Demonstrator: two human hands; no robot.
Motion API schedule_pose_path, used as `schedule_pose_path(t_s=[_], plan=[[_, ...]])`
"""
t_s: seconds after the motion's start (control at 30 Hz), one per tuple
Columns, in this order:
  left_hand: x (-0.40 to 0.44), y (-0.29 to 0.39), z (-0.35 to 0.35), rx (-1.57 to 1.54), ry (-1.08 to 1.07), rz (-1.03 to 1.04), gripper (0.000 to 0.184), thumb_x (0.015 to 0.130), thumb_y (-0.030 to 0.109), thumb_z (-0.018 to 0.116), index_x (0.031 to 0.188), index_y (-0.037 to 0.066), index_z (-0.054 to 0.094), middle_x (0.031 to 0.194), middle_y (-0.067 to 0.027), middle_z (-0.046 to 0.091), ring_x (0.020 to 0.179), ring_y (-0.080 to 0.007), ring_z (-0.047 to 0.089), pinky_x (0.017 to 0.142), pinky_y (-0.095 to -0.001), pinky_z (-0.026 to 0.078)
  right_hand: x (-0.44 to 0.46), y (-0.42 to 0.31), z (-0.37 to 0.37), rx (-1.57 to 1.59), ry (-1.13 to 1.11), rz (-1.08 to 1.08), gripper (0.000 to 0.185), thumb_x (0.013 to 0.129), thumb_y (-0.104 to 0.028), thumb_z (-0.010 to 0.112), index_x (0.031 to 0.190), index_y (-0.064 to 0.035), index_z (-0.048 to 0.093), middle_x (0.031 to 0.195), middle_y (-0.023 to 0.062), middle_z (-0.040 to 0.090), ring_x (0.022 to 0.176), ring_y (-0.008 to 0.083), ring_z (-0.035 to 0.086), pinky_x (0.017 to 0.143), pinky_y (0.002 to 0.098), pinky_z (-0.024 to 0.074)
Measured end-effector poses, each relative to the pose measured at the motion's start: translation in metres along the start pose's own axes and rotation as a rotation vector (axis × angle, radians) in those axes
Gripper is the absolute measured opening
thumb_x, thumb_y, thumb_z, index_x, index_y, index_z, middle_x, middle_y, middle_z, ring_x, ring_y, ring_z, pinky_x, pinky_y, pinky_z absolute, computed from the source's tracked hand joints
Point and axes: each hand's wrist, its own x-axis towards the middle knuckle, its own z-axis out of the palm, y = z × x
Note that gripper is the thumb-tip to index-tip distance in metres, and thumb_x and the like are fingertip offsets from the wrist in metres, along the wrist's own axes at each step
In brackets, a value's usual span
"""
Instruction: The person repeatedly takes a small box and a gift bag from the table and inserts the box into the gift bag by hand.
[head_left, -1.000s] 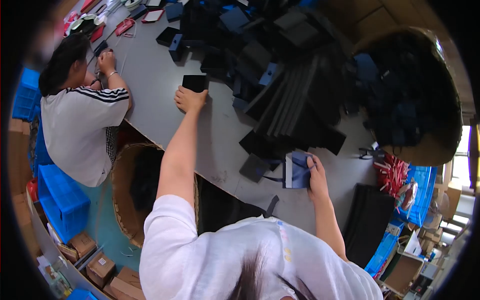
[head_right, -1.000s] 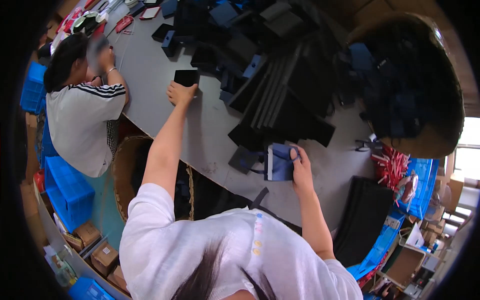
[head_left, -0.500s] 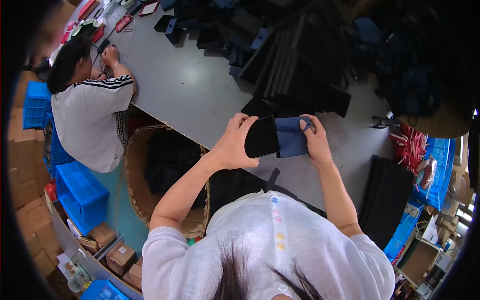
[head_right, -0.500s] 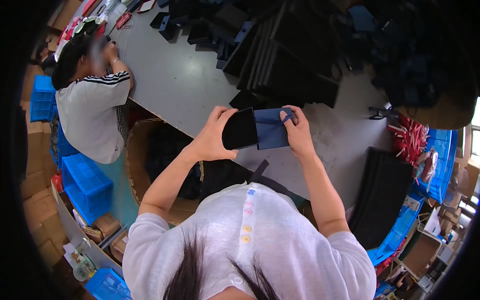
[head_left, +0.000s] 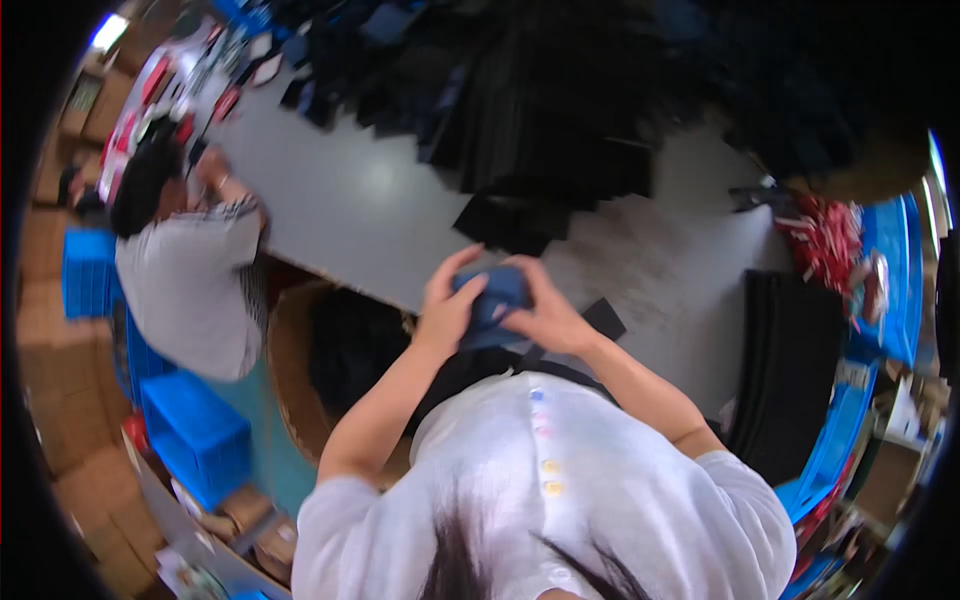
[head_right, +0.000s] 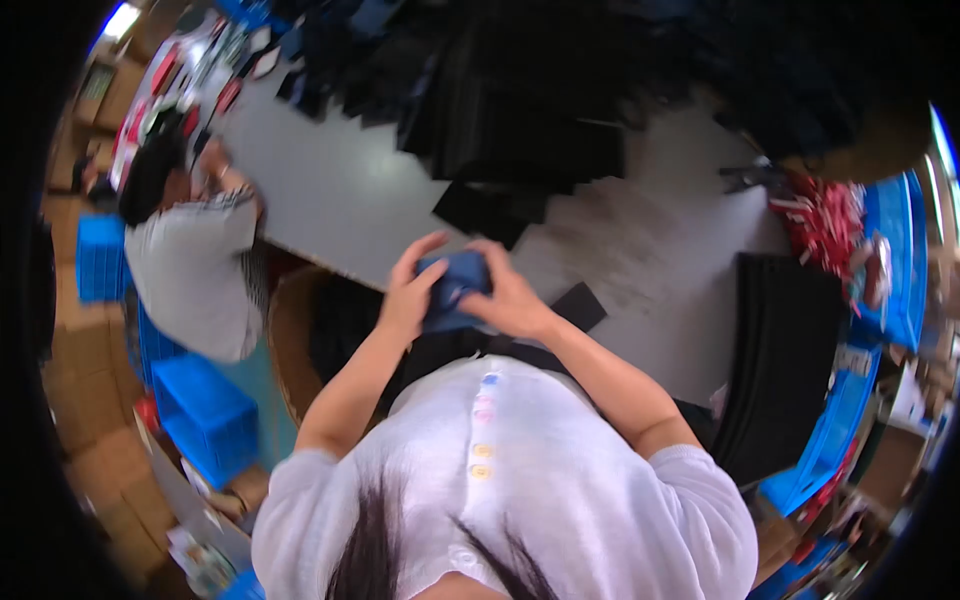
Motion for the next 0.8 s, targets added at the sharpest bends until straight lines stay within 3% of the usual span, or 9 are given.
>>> schedule_pose_path(t_s=[0.07, 0.17, 0.2, 0.27, 0.37, 0.47, 0.63, 0.73, 0.8], plan=[[-0.019, 0.011, -0.034, 0.128, 0.039, -0.153, 0.038, 0.081, 0.009, 0.064, 0.117, 0.001, 0.061, 0.109, -0.0087, 0.062, 0.097, -0.0157, 0.057, 0.087, -0.0274, 0.044, -0.019, -0.021, -0.023, 0.006, -0.150, 0.115, 0.051, 0.080, -0.020, 0.069, 0.125, -0.0094, 0.046, 0.102, 0.0116, 0.058, 0.093, 0.0189, 0.059, 0.080, 0.0319, 0.0491], [-0.046, -0.018, -0.134, 0.519, 0.185, -0.119, 0.039, 0.079, 0.005, 0.063, 0.118, 0.002, 0.059, 0.109, -0.0134, 0.061, 0.102, -0.0228, 0.058, 0.091, -0.0337, 0.045, -0.032, 0.028, -0.082, -0.241, 0.333, -0.021, 0.036, 0.075, -0.017, 0.070, 0.108, -0.0039, 0.061, 0.096, 0.0124, 0.063, 0.090, 0.0207, 0.062, 0.076, 0.0337, 0.0509], [-0.058, -0.048, -0.186, 1.137, 0.192, 0.110, 0.047, 0.079, 0.012, 0.065, 0.124, 0.004, 0.055, 0.116, -0.0185, 0.058, 0.110, -0.0324, 0.054, 0.098, -0.0422, 0.040, -0.043, 0.033, -0.105, -0.438, 0.490, 0.001, 0.039, 0.073, -0.016, 0.070, 0.108, -0.0019, 0.060, 0.096, 0.0163, 0.063, 0.091, 0.0259, 0.063, 0.078, 0.0359, 0.0507], [-0.084, -0.045, -0.191, 1.624, 0.453, -0.096, 0.055, 0.078, 0.027, 0.069, 0.125, 0.004, 0.053, 0.120, -0.0196, 0.056, 0.113, -0.0358, 0.051, 0.101, -0.0448, 0.037, -0.070, 0.075, -0.150, -0.694, 0.645, 0.029, 0.051, 0.073, -0.019, 0.071, 0.119, -0.0031, 0.054, 0.117, 0.0193, 0.057, 0.106, 0.0333, 0.056, 0.088, 0.0410, 0.0468], [-0.079, -0.050, -0.199, 1.140, 0.256, -0.102, 0.049, 0.078, 0.023, 0.070, 0.121, 0.002, 0.057, 0.120, -0.0205, 0.056, 0.112, -0.0356, 0.052, 0.100, -0.0419, 0.039, -0.127, 0.087, -0.157, -0.943, 0.387, 0.557, 0.101, 0.060, -0.035, 0.082, 0.144, -0.0220, 0.028, 0.146, 0.0178, 0.026, 0.130, 0.0457, 0.028, 0.097, 0.0531, 0.0410], [-0.059, -0.051, -0.149, 0.986, 0.075, -0.062, 0.044, 0.079, 0.019, 0.069, 0.118, 0.001, 0.058, 0.117, -0.0200, 0.057, 0.112, -0.0352, 0.052, 0.099, -0.0414, 0.040, -0.154, 0.093, -0.124, -1.184, 0.153, 0.606, 0.096, 0.058, -0.033, 0.084, 0.140, -0.0264, 0.035, 0.144, 0.0152, 0.029, 0.127, 0.0452, 0.032, 0.095, 0.0546, 0.0420], [-0.013, -0.060, -0.085, 1.005, -0.116, -0.011, 0.043, 0.079, 0.018, 0.069, 0.117, 0.003, 0.058, 0.119, -0.0186, 0.055, 0.114, -0.0357, 0.049, 0.099, -0.0418, 0.039, -0.107, 0.111, -0.117, -0.933, 0.462, 0.185, 0.078, 0.061, -0.030, 0.078, 0.130, -0.0112, 0.046, 0.127, 0.0175, 0.044, 0.119, 0.0376, 0.039, 0.101, 0.0441, 0.0390], [0.013, -0.051, -0.045, 0.986, -0.177, 0.062, 0.042, 0.080, 0.018, 0.068, 0.118, 0.003, 0.058, 0.119, -0.0184, 0.055, 0.115, -0.0359, 0.049, 0.100, -0.0422, 0.039, -0.050, 0.097, -0.121, -0.754, 0.460, -0.062, 0.075, 0.069, -0.041, 0.077, 0.131, -0.0114, 0.046, 0.135, 0.0189, 0.039, 0.125, 0.0408, 0.036, 0.102, 0.0466, 0.0365], [0.027, -0.051, -0.028, 1.016, -0.249, 0.197, 0.042, 0.079, 0.018, 0.068, 0.117, 0.002, 0.058, 0.118, -0.0189, 0.055, 0.115, -0.0364, 0.049, 0.100, -0.0423, 0.039, -0.031, 0.079, -0.147, -0.740, 0.526, -0.157, 0.066, 0.072, -0.032, 0.074, 0.129, -0.0104, 0.047, 0.134, 0.0183, 0.041, 0.125, 0.0400, 0.037, 0.102, 0.0464, 0.0364]])
